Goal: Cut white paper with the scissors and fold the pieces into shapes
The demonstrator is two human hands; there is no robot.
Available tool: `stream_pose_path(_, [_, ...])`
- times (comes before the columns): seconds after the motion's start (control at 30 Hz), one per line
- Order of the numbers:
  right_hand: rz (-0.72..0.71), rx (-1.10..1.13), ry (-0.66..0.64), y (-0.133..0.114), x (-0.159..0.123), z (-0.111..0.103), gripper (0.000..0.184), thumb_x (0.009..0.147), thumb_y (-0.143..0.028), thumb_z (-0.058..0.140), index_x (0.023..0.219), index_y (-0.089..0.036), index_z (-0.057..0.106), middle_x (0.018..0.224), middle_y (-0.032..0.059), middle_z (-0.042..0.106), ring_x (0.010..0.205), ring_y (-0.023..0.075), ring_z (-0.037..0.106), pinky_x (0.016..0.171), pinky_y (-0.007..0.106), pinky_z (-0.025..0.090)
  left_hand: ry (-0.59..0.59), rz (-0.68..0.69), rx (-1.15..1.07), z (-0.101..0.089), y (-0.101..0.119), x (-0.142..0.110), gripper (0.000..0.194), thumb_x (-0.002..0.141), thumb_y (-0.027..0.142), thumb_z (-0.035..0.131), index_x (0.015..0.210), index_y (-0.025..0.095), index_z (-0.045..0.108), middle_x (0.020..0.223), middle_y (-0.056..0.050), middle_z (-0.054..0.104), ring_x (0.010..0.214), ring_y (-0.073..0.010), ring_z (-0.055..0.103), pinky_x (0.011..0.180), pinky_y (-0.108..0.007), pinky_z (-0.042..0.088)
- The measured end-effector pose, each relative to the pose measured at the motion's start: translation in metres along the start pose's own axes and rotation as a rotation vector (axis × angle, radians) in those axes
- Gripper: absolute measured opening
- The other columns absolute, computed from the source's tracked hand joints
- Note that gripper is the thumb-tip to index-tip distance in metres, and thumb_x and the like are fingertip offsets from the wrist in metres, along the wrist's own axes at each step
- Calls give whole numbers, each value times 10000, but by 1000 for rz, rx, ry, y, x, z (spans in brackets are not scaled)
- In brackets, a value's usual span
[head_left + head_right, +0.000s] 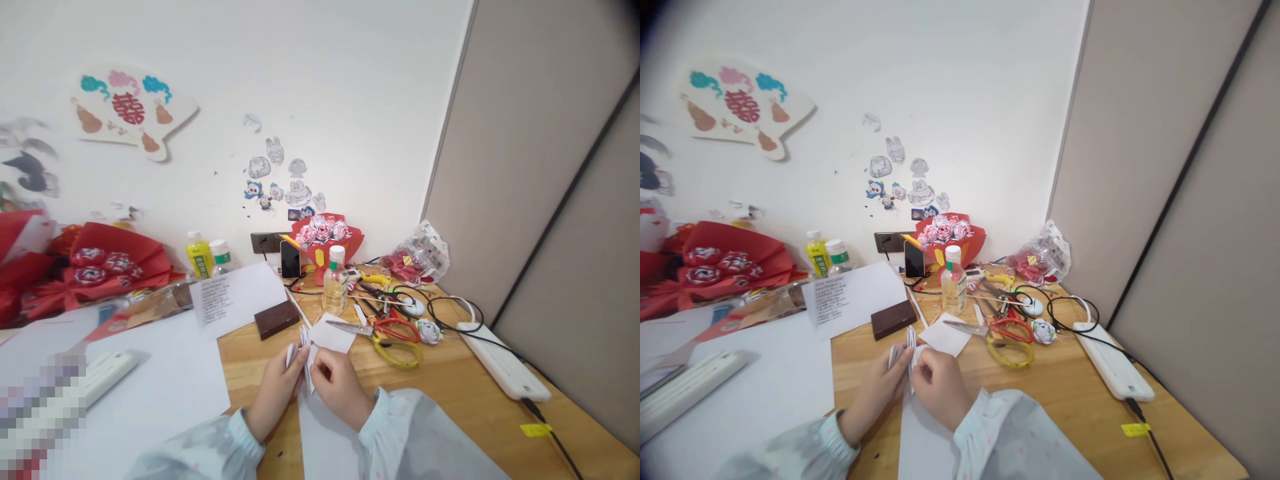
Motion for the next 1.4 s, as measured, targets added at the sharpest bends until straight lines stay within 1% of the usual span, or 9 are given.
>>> stream_pose_path(0.17, [12,34,8,-3,-1,-2,191,711,-140,432,546,-193,349,511,-59,376,486,84,366,483,201,277,26,17,26,-4,6,2,368,718,529,519,600,181,508,557,21,503,542,-140,454,524,-232,385])
stream_pose_path(0.47, [52,45,-4,7,-1,3,195,738,-160,423,562,-192,343,506,-66,358,477,80,350,481,201,273,-42,72,16,2,5,1,354,760,506,494,686,164,546,667,-19,594,662,-183,545,642,-273,443])
stream_pose_path(0.67, [46,27,-8,8,-3,5,206,741,-154,419,562,-196,326,506,-62,362,477,82,361,474,195,272,9,44,-69,0,9,-2,343,756,509,497,710,172,540,677,-20,595,692,-193,557,652,-279,453])
stream_pose_path(0.77, [-18,-55,-35,1,-4,7,198,741,-139,425,567,-190,347,522,-52,403,491,85,392,487,195,278,0,55,-84,1,10,-3,323,756,494,507,712,176,542,681,-19,598,689,-188,557,668,-281,454])
stream_pose_path(0.87, [-93,-199,-40,-8,-4,5,202,764,-138,423,574,-185,374,543,-36,447,521,97,432,518,205,291,-55,48,-70,7,7,-4,316,769,480,502,652,187,504,567,10,533,606,-171,531,625,-271,446])
stream_pose_path(0.97, [-161,-348,-109,-15,-4,7,192,783,-123,409,600,-182,417,579,-15,511,567,112,482,557,216,305,-82,43,-49,11,2,-3,314,783,464,487,627,193,476,531,24,489,581,-165,512,589,-257,427])
stream_pose_path(1.1, [-210,-537,-179,-19,-4,10,143,782,-132,427,659,-181,481,622,8,567,606,135,516,573,236,295,-32,49,-45,7,1,-1,300,767,458,497,650,181,491,615,14,516,601,-153,493,589,-251,409])
stream_pose_path(1.2, [-230,-642,-192,-19,-5,11,121,800,-163,439,710,-179,518,649,20,589,625,148,523,583,250,282,11,9,-58,3,1,0,333,730,488,521,604,187,452,562,42,457,544,-130,441,542,-240,386])
stream_pose_path(1.4, [-210,-636,-201,-19,-4,6,168,856,-219,412,718,-183,502,659,12,587,645,143,523,586,244,265,74,-114,-247,0,-8,-1,396,654,560,581,672,178,479,560,53,469,505,-107,431,492,-222,378])
Point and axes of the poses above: each hand's wrist, its own x-axis towards the middle knuckle, its own z-axis out of the palm, y = z × x, the point moved 8 cm from there along x, towards the middle knuckle
